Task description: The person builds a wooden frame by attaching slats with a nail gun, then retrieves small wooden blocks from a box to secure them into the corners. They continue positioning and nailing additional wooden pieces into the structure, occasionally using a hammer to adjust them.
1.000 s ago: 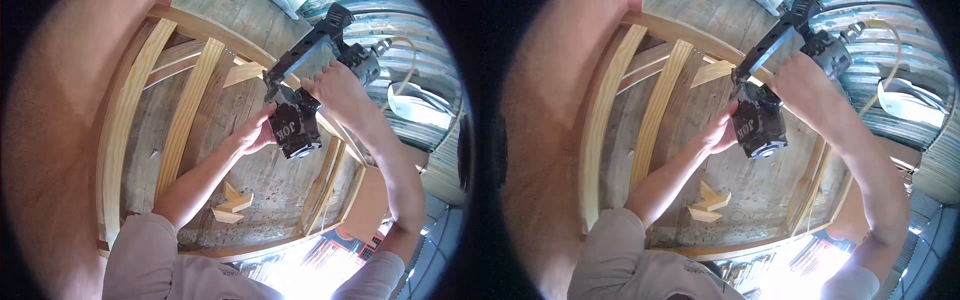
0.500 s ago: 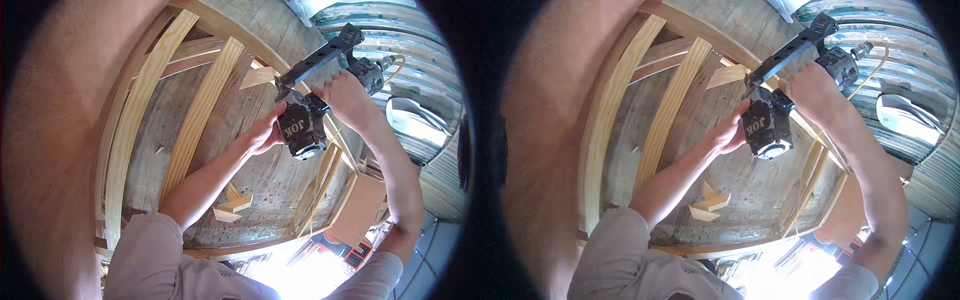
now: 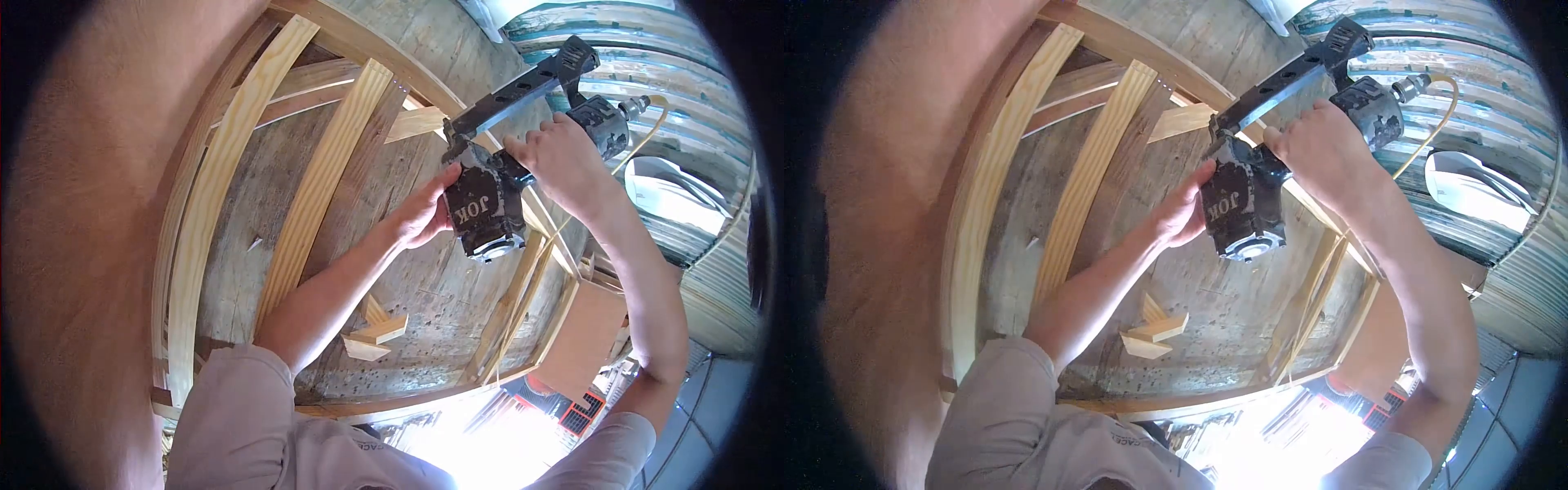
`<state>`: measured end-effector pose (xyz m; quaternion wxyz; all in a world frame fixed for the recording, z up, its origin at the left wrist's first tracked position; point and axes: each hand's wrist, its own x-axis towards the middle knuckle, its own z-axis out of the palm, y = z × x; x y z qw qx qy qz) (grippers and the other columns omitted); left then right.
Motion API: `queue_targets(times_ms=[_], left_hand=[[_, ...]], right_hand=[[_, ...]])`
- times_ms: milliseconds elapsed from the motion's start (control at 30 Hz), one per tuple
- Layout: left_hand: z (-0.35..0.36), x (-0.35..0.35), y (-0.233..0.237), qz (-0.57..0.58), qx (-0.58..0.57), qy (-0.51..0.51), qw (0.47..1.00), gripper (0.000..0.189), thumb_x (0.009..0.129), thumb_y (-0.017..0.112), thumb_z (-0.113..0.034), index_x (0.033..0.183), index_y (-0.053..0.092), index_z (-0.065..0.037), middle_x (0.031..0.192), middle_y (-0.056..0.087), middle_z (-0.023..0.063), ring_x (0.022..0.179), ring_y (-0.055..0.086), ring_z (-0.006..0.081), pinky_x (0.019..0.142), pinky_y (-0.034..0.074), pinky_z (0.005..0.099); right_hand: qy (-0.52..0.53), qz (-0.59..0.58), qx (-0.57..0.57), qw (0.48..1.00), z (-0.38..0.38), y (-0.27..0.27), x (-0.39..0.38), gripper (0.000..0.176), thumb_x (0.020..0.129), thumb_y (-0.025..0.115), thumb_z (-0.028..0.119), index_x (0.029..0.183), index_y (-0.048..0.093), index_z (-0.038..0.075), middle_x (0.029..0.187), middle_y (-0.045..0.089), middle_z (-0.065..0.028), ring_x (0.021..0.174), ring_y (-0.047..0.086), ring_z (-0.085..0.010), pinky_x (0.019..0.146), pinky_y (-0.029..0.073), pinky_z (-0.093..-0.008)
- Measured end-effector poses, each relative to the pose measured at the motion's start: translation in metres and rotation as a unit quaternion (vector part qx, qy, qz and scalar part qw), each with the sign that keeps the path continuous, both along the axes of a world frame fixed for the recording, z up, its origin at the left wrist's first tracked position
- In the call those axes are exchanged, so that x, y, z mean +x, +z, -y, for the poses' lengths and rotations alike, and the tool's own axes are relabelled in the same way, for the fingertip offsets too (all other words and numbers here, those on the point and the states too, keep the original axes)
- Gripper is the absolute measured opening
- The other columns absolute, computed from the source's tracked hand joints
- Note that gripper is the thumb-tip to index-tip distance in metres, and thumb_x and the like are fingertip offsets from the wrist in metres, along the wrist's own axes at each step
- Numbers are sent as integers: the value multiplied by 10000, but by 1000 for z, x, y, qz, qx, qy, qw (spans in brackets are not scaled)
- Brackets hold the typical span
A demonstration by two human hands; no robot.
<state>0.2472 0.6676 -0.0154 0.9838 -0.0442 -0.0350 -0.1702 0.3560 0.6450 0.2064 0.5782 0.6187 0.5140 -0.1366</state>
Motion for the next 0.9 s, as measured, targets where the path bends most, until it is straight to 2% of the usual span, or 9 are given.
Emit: queue_targets(times_ms=[233,433,467,533,600,700,733,800,900], left_hand=[[-5,0,0,-25,1,4,1000,508,928,510,-528,1143,580,-73,1049,677,56,952,654,168,891,504,376],[-13,-8,0,45,-3,23,999,567,875,684,-319,1307,432,-51,1132,629,76,1010,630,181,926,497,376],[-14,-7,-1,49,10,25,998,621,862,707,-281,1343,384,-57,1159,613,72,1020,626,187,929,497,382],[-10,-5,-7,49,-3,-3,999,704,835,741,-230,1386,331,-73,1212,580,74,1082,592,191,951,478,387],[-11,-9,2,83,13,18,996,752,806,769,-193,1400,324,-70,1279,536,78,1170,532,198,997,439,399],[-11,-14,10,98,55,5,994,810,773,800,-170,1414,315,-64,1338,488,75,1231,477,197,1029,404,396],[-13,-12,12,98,59,4,993,810,773,800,-170,1414,315,-64,1338,488,75,1231,477,197,1029,404,396],[-20,-9,13,137,235,42,961,825,763,810,-166,1417,320,-57,1350,476,75,1245,460,195,1040,391,386],[-10,-4,9,87,310,66,944,647,778,798,-164,1309,454,-24,1177,598,83,1095,559,152,932,465,336]], right_hand=[[-49,4,-45,998,-12,-7,0,349,811,568,84,1155,559,144,808,633,-18,829,636,-192,797,437,-328],[-35,-139,334,932,11,34,-79,299,758,668,117,1047,599,76,858,603,-59,787,590,-233,732,465,-366],[-105,-178,407,890,23,45,-97,276,769,677,129,1029,613,60,881,610,-81,763,586,-240,697,475,-367],[-513,-107,307,794,51,72,-125,219,812,683,156,988,635,34,956,631,-102,779,610,-220,669,495,-344],[-648,-108,502,562,95,42,-124,293,808,734,204,1009,617,26,1011,658,-91,872,636,-119,737,497,-264],[-519,-233,787,239,94,-28,-115,321,881,633,153,1163,571,13,1100,640,-142,1006,602,-172,931,450,-337],[-528,-262,798,127,81,-37,-112,376,905,586,110,1224,494,-66,1095,613,-164,1110,575,-277,1021,397,-424],[-469,-378,794,81,89,-46,-99,350,857,612,50,1189,542,-36,1143,605,-207,1127,566,-345,1028,393,-484],[-455,-429,758,182,86,-46,-72,181,763,635,-17,925,564,21,1133,605,-256,1141,555,-365,1052,352,-511]])
